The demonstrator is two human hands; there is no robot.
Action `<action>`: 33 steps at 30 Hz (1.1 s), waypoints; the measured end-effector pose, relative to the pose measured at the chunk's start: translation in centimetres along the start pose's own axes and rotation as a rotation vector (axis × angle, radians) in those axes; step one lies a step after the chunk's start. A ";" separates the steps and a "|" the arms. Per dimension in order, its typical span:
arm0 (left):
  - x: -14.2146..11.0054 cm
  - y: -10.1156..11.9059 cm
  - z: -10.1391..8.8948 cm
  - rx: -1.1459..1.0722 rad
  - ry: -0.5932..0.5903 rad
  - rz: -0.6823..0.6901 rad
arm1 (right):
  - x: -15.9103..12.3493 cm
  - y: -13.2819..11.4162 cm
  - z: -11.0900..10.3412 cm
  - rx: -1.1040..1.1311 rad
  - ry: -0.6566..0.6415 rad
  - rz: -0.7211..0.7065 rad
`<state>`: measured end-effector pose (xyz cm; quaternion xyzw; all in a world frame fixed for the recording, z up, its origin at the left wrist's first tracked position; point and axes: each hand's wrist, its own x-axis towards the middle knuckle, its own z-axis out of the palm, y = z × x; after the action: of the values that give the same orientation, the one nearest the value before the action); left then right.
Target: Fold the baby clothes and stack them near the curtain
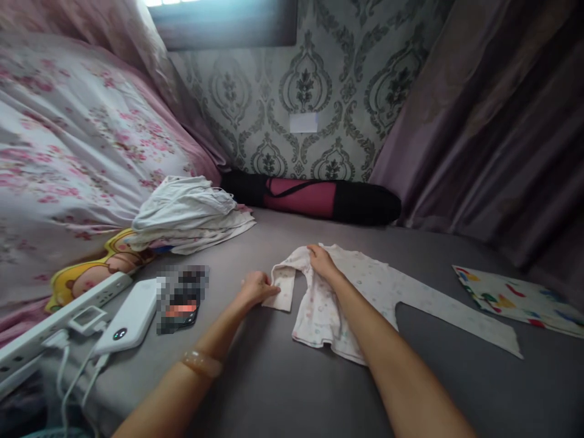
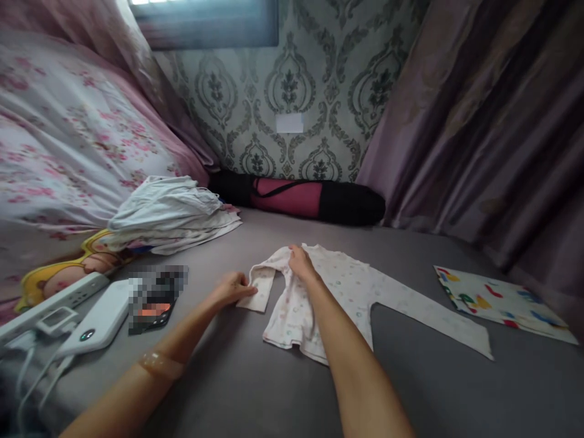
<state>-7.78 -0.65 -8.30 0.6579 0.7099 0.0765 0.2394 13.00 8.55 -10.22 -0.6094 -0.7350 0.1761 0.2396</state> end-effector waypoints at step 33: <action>9.7 -5.2 -4.3 0.172 0.276 -0.237 | -0.6 -1.5 2.7 -0.325 -0.194 0.046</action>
<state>-14.55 9.04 -9.06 0.5710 0.8125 0.0762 0.0900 10.35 7.75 -11.71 -0.6370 -0.7593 0.1182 0.0619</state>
